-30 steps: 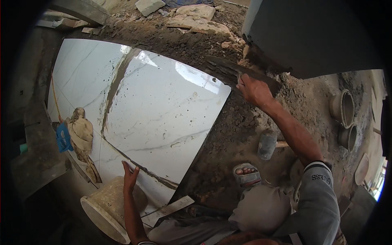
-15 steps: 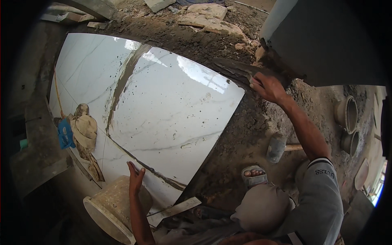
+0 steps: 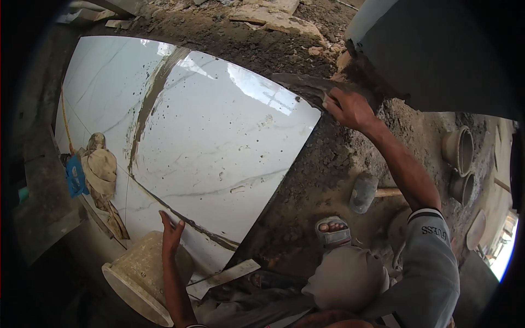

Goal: The person installs a floor tile by tapping the tile with a mallet and smoothing the mortar along its edge using a trowel.

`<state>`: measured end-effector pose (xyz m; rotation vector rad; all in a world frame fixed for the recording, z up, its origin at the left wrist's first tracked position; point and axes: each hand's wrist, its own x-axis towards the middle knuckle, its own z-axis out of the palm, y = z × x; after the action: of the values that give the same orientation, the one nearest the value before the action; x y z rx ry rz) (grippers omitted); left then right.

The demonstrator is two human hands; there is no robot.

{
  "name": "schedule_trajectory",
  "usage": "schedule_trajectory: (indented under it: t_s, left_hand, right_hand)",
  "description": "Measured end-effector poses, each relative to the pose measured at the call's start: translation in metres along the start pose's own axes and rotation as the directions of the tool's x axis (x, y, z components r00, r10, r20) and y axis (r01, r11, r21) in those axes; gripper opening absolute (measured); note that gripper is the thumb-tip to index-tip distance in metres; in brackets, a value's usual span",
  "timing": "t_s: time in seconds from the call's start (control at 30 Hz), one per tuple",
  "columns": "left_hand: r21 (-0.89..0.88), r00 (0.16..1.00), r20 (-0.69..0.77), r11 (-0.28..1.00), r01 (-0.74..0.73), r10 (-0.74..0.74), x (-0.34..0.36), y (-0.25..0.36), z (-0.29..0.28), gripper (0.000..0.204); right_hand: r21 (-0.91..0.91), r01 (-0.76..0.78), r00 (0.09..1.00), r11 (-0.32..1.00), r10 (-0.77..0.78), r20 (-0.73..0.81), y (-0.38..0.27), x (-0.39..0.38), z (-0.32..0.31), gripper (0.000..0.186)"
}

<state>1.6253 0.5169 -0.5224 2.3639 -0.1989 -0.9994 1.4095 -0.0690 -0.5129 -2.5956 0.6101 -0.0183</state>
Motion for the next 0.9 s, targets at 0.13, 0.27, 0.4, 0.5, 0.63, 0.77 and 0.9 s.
schedule_trajectory:
  t_s: [0.13, 0.27, 0.4, 0.5, 0.63, 0.77, 0.9]
  left_hand:
    - [-0.004, 1.0, -0.012, 1.0, 0.023, -0.023, -0.005, -0.008, -0.003, 0.097]
    - [0.035, 1.0, 0.0, 0.999, -0.002, 0.002, 0.004, 0.001, 0.001, 0.097]
    - [-0.075, 0.999, -0.007, 0.997, 0.035, -0.036, -0.004, -0.005, -0.005, 0.096]
    - [-0.038, 0.999, -0.01, 0.999, 0.038, -0.038, -0.003, -0.009, -0.007, 0.097]
    - [-0.106, 1.0, 0.016, 0.994, 0.009, -0.007, -0.001, 0.001, -0.003, 0.097]
    - [-0.083, 0.999, 0.002, 0.995, 0.053, -0.053, -0.008, -0.007, -0.011, 0.096]
    - [-0.1, 0.999, 0.029, 0.995, 0.029, -0.027, 0.002, 0.009, -0.001, 0.096]
  right_hand:
    - [0.131, 0.026, 0.994, 0.991, -0.039, 0.099, 0.021, -0.044, -0.007, 0.021]
    - [-0.005, -0.132, 0.988, 0.991, 0.132, 0.076, -0.016, 0.003, 0.016, 0.022]
    - [0.152, 0.05, 0.998, 0.987, -0.055, 0.03, -0.012, 0.002, 0.024, 0.025]
    - [0.25, 0.073, 0.992, 0.965, -0.095, 0.079, 0.022, -0.029, 0.009, 0.022]
    - [0.137, 0.101, 0.992, 0.985, -0.111, 0.063, -0.001, 0.017, 0.01, 0.023]
    - [0.207, 0.021, 0.987, 0.978, -0.054, 0.153, 0.023, -0.004, 0.009, 0.027]
    - [0.254, 0.056, 0.991, 0.966, -0.085, 0.105, 0.018, -0.012, 0.006, 0.027]
